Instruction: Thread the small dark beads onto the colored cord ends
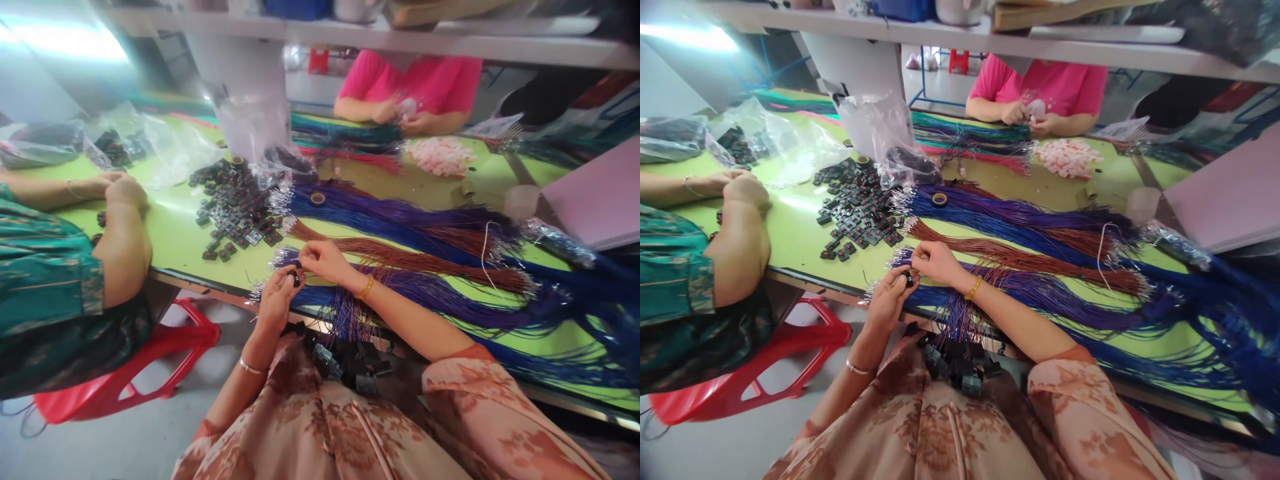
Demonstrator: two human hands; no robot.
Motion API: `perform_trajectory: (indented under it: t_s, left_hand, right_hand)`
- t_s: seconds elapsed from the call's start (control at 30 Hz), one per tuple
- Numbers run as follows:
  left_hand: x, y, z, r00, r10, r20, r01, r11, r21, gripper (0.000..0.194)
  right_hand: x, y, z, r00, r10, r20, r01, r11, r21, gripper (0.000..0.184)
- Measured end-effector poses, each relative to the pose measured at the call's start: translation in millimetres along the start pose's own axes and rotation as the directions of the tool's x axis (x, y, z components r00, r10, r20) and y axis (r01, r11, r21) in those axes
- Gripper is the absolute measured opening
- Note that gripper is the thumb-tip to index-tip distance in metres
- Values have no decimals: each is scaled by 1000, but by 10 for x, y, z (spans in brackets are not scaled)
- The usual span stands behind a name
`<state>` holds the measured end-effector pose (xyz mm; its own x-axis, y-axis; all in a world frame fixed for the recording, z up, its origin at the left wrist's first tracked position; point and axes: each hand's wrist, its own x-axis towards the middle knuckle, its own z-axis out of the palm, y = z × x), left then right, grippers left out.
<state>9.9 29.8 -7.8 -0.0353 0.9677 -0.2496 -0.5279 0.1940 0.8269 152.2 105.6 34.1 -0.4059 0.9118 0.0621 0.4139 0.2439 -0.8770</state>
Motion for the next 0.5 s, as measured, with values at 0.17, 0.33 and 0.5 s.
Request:
perform_trajectory:
  t_s: [0.17, 0.33, 0.5]
  left_hand:
    - [-9, 8, 35, 1000, -25, -8, 25, 999, -36, 35]
    - [-11, 8, 31, 999, -50, 4, 50, 999, -16, 35]
    - [-16, 19, 30, 998, -59, 1, 59, 998, -7, 36]
  right_hand:
    - [-301, 78, 52, 1000, 0, -31, -2, 998, -62, 17]
    - [-410, 103, 107, 994, -77, -78, 65, 987, -145, 13]
    - [-415, 60, 115, 984, -152, -90, 129, 966, -224, 11]
